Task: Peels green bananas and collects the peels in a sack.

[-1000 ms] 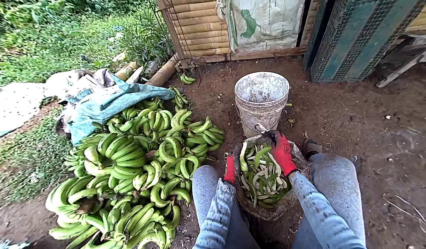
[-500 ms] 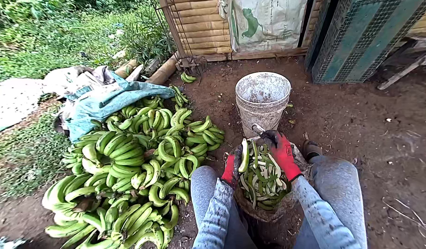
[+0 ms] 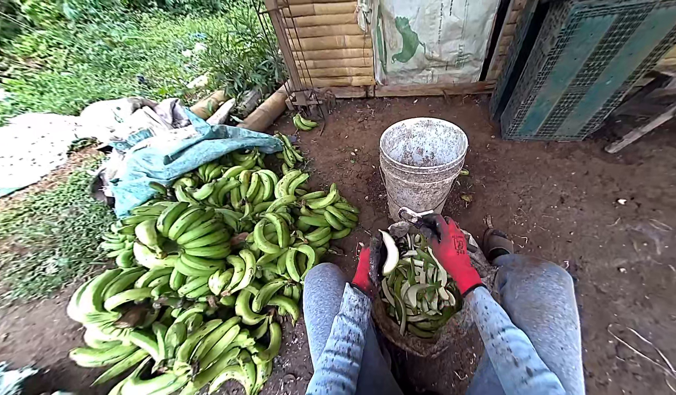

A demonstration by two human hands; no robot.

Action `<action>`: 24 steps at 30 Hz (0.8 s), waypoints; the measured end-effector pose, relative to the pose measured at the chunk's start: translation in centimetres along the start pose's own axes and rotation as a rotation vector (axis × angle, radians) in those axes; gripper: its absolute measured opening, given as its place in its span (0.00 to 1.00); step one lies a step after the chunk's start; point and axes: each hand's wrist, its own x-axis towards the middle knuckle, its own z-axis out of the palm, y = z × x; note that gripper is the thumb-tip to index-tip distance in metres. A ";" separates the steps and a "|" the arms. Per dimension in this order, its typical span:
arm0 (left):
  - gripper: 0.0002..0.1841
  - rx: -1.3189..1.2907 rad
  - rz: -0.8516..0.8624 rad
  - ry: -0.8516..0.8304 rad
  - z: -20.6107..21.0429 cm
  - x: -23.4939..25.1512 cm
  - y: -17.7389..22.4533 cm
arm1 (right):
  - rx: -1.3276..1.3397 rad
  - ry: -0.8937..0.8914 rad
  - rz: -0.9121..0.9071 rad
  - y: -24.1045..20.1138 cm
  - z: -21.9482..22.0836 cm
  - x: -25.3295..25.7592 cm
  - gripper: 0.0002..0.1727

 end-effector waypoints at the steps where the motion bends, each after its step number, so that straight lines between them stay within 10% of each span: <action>1: 0.23 -0.055 0.031 0.074 0.2 0.3 0.4 | 0.036 -0.028 -0.027 -0.4 0.3 -0.9 0.22; 5: 0.18 -0.459 0.064 0.292 0.6 0.7 1.6 | 0.136 -0.077 -0.151 -1.8 2.9 -4.9 0.23; 12: 0.21 -0.768 0.063 0.112 0.7 0.0 1.4 | -0.075 -0.178 -0.075 -3.5 2.6 -3.6 0.24; 24: 0.18 0.083 0.211 0.314 3.2 -1.7 1.2 | -0.111 -0.164 -0.090 -1.9 2.7 -2.3 0.23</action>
